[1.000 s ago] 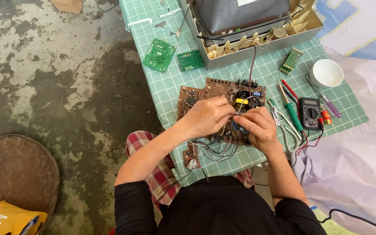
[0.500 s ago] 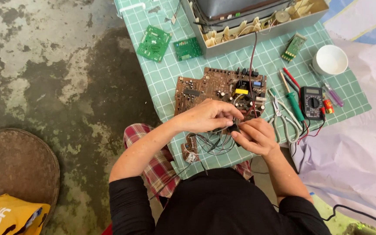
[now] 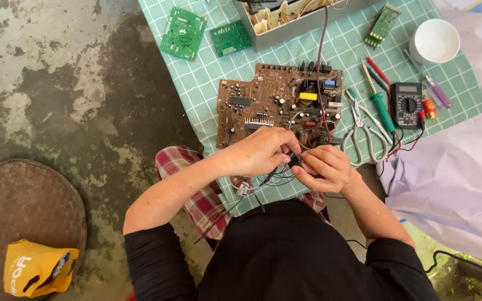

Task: Applying electrical tape to components and wires on a circuit board for insulation.

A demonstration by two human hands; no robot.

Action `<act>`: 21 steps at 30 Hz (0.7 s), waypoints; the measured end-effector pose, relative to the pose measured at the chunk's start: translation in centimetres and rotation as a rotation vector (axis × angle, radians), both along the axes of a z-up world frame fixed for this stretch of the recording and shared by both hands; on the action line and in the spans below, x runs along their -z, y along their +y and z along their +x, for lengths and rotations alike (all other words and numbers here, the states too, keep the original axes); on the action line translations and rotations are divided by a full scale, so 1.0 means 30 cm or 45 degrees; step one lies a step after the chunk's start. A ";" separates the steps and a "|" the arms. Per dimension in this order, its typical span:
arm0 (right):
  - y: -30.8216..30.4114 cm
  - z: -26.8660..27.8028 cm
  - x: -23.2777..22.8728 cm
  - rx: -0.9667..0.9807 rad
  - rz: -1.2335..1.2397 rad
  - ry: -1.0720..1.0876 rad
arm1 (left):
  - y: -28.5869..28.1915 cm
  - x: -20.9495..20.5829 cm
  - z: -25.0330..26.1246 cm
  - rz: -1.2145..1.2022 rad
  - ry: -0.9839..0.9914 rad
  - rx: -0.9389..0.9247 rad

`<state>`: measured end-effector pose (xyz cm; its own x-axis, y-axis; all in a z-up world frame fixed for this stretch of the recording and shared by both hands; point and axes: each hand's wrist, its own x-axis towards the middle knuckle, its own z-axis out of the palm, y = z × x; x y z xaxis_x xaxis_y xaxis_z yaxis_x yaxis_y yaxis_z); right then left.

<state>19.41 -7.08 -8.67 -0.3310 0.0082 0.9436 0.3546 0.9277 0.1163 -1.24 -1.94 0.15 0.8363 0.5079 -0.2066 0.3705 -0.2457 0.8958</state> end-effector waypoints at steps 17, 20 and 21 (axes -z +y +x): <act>0.002 0.031 0.005 -0.024 -0.002 0.018 | -0.006 -0.070 0.030 0.038 0.095 -0.005; 0.002 0.026 0.015 -0.044 -0.008 0.038 | 0.010 -0.091 0.025 -0.040 0.124 0.023; 0.000 0.023 0.021 -0.056 -0.019 0.047 | 0.015 -0.101 0.021 -0.058 0.143 0.040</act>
